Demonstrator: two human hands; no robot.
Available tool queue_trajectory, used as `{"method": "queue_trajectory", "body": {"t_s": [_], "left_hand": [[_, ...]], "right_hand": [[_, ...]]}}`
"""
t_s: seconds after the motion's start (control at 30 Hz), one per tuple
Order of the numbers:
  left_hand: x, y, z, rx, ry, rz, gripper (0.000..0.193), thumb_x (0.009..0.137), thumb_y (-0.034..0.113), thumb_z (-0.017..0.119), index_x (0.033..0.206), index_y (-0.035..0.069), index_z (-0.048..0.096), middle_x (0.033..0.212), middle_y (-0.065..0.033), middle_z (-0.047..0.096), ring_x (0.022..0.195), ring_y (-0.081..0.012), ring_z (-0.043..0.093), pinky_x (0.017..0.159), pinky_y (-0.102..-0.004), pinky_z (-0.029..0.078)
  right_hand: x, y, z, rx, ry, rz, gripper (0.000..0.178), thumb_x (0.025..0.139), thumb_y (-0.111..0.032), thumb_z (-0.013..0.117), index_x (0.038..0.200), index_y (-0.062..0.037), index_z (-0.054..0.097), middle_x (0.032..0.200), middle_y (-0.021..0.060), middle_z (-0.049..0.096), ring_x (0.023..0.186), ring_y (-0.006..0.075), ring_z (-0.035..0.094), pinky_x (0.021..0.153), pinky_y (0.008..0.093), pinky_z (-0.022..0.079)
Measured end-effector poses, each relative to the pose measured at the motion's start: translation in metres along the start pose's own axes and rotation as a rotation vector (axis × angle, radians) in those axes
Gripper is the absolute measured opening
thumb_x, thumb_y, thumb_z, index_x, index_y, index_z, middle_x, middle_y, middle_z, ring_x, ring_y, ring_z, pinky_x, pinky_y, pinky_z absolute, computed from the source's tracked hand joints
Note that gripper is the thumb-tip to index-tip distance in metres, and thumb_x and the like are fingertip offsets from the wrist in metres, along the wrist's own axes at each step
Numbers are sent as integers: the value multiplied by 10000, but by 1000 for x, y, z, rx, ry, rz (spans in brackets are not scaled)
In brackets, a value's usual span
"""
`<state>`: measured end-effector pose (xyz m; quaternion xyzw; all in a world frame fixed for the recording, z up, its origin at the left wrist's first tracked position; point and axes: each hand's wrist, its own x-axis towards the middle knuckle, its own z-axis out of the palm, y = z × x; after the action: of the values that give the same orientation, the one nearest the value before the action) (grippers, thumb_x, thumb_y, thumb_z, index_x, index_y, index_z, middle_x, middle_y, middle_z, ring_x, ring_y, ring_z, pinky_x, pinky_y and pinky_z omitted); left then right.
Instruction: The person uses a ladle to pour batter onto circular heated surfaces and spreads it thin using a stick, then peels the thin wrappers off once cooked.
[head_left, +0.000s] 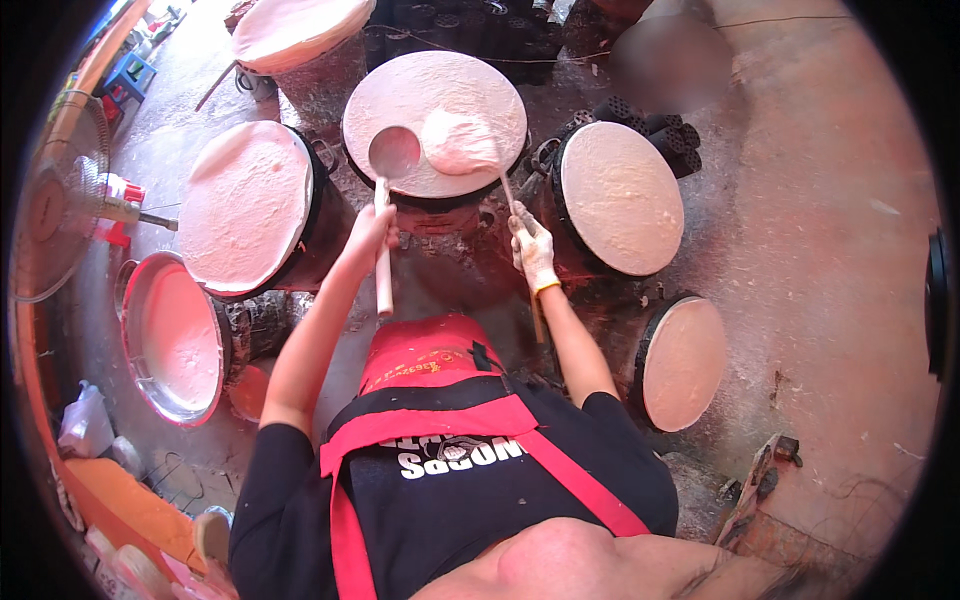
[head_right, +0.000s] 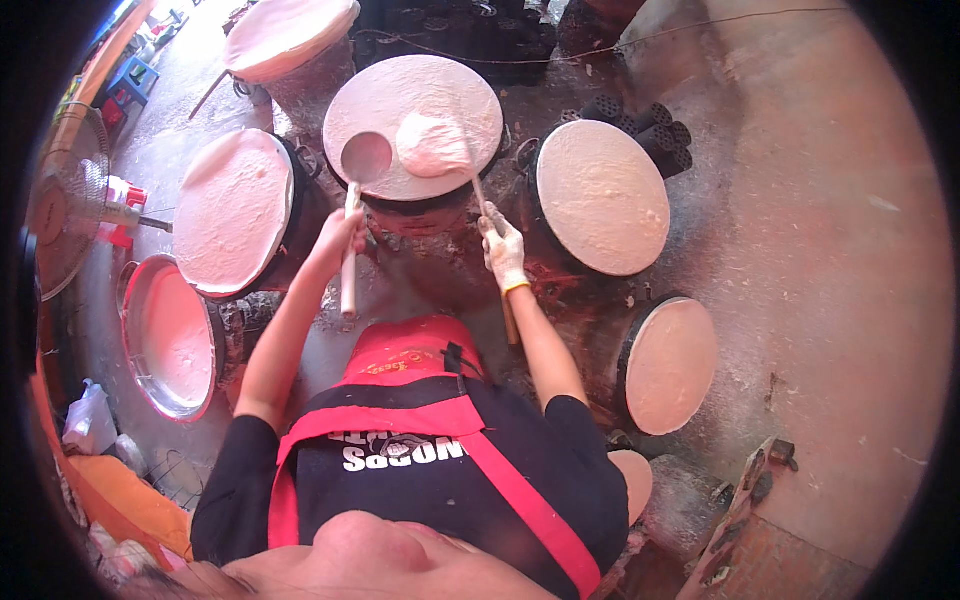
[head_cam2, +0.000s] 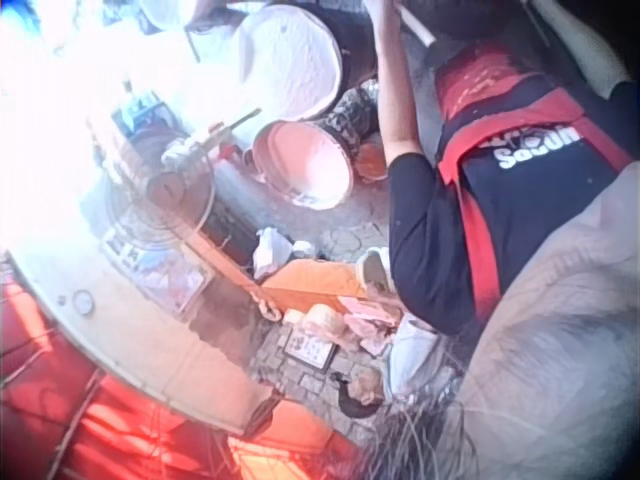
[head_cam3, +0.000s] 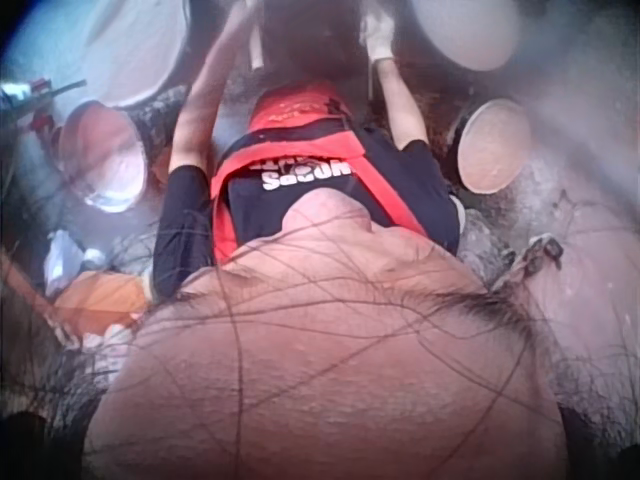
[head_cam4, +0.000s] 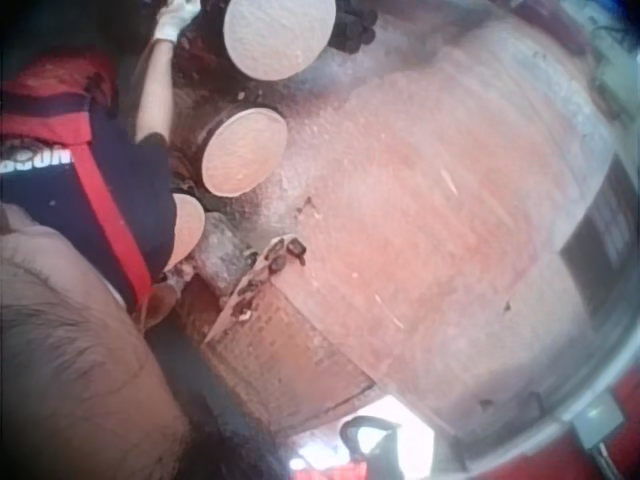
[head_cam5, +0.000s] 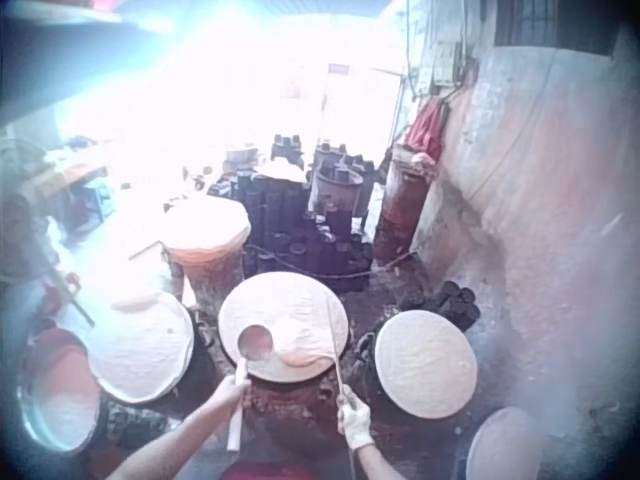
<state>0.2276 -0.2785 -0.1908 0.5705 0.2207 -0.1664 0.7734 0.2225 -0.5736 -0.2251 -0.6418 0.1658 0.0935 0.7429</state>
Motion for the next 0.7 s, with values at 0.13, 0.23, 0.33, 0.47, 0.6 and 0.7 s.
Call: {"method": "queue_trajectory", "body": {"t_s": [0.13, 0.23, 0.33, 0.47, 0.6, 0.7], "left_hand": [[42, 6, 51, 73, 145, -79, 28, 853, 14, 455, 860, 12, 428, 631, -22, 434, 451, -122, 435, 368, -269, 392], [48, 1, 79, -146, 214, -139, 119, 798, -65, 377, 896, -12, 422, 651, -33, 444, 451, -149, 440, 370, -295, 390], [71, 21, 39, -791, -316, -444, 57, 880, 43, 444, 832, 19, 425, 652, 13, 437, 462, -84, 421, 411, -218, 368], [-39, 64, 19, -761, -414, -393, 150, 954, 107, 438, 830, 23, 425, 596, 33, 370, 418, -24, 341, 323, -154, 295], [-71, 68, 13, -748, -270, -557, 130, 965, 113, 421, 897, 3, 428, 612, 32, 367, 428, -14, 334, 316, -144, 288], [-87, 58, 5, -848, -127, -592, 103, 964, 101, 421, 924, 6, 426, 629, 30, 364, 438, -9, 325, 316, -142, 279]], "right_hand": [[-9, 17, 30, 203, 15, 171, 366, 862, -328, 660, 1214, -258, 587, 521, -76, 421, 346, 43, 331, 310, 216, 258], [-17, 19, 56, 317, -227, 301, 363, 859, -360, 654, 1205, -280, 582, 510, -44, 407, 325, 73, 317, 314, 241, 255], [-15, 2, 53, 270, -314, 327, 357, 855, -365, 656, 1185, -245, 591, 517, -46, 414, 329, 68, 312, 315, 239, 241], [31, -43, 14, 217, -86, 123, 223, 873, -281, 647, 1056, -156, 632, 584, -48, 481, 383, 52, 373, 332, 239, 287], [44, 23, 11, -50, -141, -343, 281, 909, -203, 589, 1105, -5, 617, 881, 17, 632, 759, 55, 567, 648, 183, 455], [-9, 37, 21, -488, -355, -237, 425, 888, -219, 618, 1240, 7, 542, 1207, 115, 606, 1087, 130, 560, 934, 265, 418]]}}
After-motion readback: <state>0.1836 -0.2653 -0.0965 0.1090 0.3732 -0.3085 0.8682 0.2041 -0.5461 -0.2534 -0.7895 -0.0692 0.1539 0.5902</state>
